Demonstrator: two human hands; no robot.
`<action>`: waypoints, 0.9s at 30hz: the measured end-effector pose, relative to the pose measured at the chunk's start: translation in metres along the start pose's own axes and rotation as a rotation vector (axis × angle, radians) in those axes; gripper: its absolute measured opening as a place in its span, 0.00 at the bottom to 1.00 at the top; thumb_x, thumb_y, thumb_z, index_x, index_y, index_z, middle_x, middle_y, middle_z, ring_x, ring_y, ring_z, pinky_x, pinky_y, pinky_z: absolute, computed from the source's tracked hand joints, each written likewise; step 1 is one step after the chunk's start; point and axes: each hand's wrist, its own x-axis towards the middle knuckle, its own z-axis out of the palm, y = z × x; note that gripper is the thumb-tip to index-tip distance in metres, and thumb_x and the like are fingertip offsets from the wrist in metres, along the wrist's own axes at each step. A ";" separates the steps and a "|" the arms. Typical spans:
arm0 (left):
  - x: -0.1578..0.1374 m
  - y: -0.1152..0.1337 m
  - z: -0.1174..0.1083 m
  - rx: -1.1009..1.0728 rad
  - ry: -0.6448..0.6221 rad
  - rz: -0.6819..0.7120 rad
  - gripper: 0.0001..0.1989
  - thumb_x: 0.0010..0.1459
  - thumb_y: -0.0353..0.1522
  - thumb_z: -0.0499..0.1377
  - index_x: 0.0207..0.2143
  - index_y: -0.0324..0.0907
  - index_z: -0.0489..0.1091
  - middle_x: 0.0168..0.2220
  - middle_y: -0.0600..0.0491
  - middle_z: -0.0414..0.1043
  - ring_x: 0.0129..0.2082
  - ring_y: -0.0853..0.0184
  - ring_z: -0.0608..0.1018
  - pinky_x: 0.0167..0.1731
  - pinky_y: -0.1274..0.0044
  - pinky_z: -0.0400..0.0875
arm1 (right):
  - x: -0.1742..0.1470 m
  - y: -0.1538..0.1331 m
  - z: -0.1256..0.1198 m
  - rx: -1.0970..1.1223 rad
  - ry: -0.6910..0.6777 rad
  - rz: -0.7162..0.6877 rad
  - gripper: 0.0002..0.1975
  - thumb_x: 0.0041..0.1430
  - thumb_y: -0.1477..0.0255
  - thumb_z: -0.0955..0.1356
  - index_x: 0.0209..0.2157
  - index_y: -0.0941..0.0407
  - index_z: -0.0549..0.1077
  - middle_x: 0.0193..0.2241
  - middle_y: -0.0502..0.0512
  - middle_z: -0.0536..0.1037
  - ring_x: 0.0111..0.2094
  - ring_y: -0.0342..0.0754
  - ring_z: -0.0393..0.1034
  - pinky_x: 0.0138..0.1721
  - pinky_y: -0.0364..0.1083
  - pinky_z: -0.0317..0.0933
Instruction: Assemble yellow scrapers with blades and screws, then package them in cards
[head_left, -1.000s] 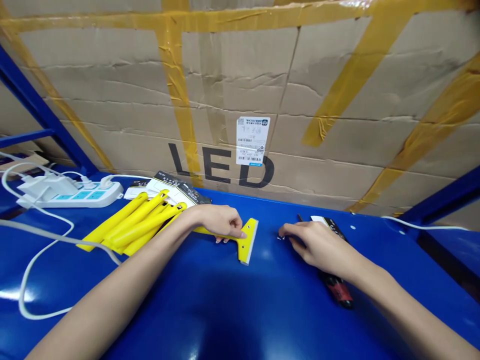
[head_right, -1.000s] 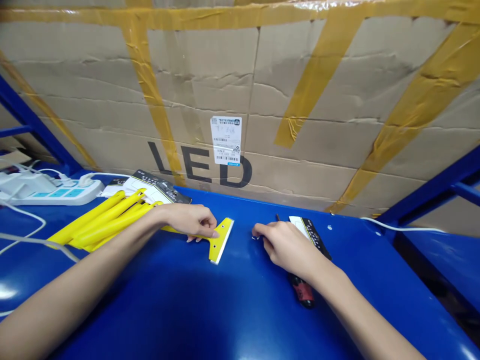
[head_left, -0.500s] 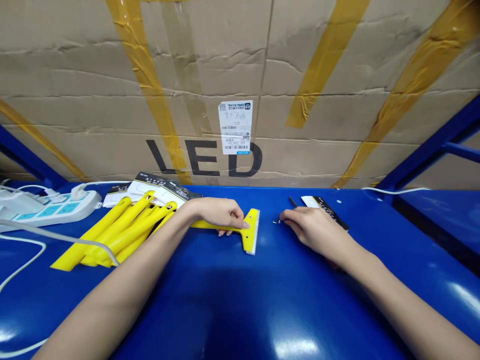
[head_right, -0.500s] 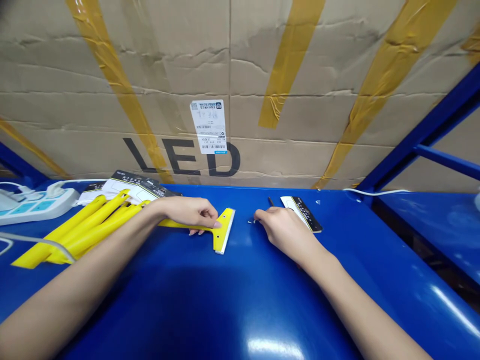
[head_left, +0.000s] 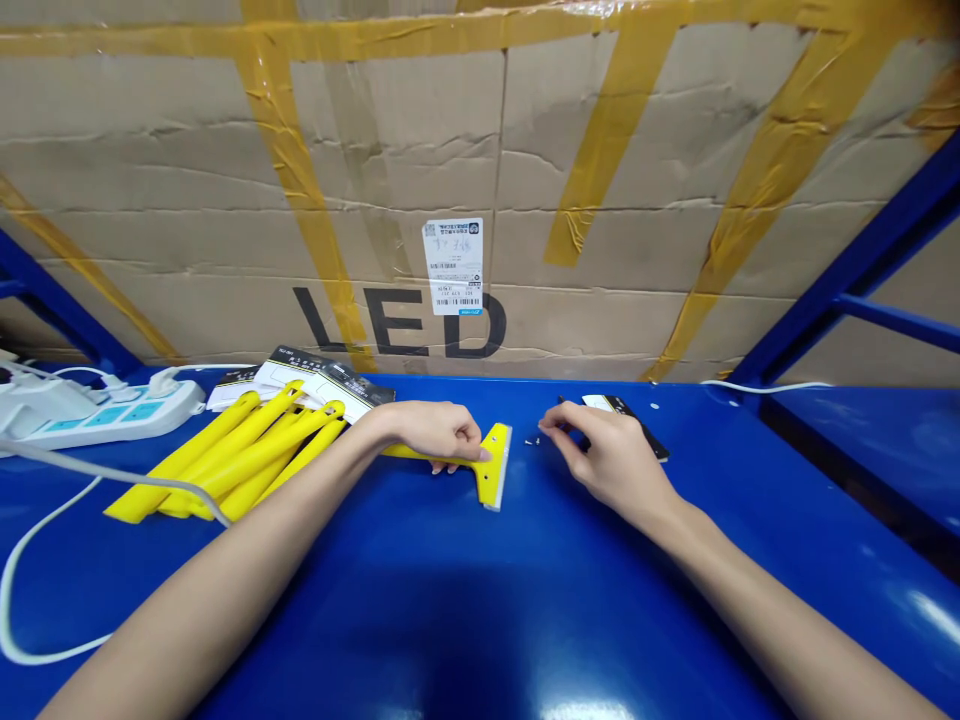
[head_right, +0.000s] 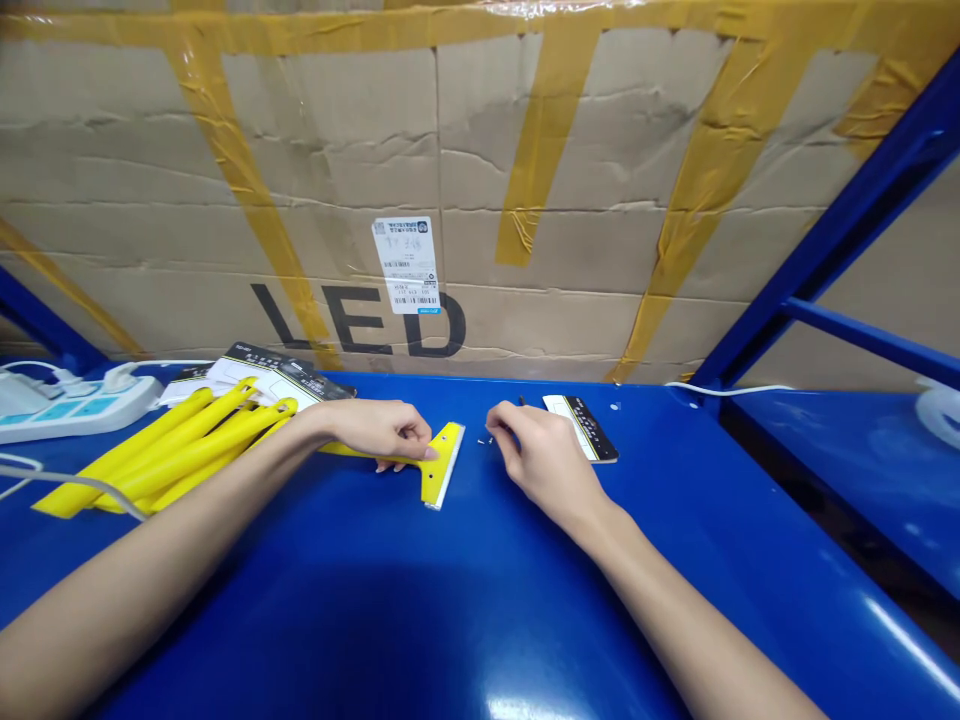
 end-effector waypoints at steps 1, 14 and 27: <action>0.000 0.000 0.001 -0.001 0.005 0.009 0.22 0.60 0.50 0.58 0.25 0.43 0.64 0.22 0.56 0.70 0.21 0.69 0.73 0.24 0.78 0.64 | -0.001 -0.002 0.001 0.027 0.030 -0.025 0.06 0.65 0.79 0.66 0.35 0.54 0.73 0.32 0.53 0.82 0.31 0.48 0.76 0.34 0.45 0.66; 0.006 -0.005 0.005 -0.058 0.005 0.086 0.19 0.62 0.47 0.58 0.27 0.42 0.67 0.24 0.56 0.70 0.21 0.71 0.73 0.23 0.80 0.65 | 0.001 -0.030 0.018 -0.004 0.032 -0.304 0.08 0.68 0.79 0.64 0.33 0.57 0.72 0.30 0.57 0.81 0.29 0.48 0.74 0.33 0.47 0.66; 0.010 -0.024 -0.003 -0.347 -0.041 0.156 0.24 0.57 0.52 0.63 0.29 0.39 0.70 0.23 0.55 0.72 0.20 0.71 0.72 0.26 0.76 0.67 | -0.003 -0.044 0.019 -0.200 0.045 -0.632 0.12 0.66 0.85 0.63 0.33 0.63 0.77 0.39 0.63 0.84 0.40 0.55 0.80 0.41 0.51 0.72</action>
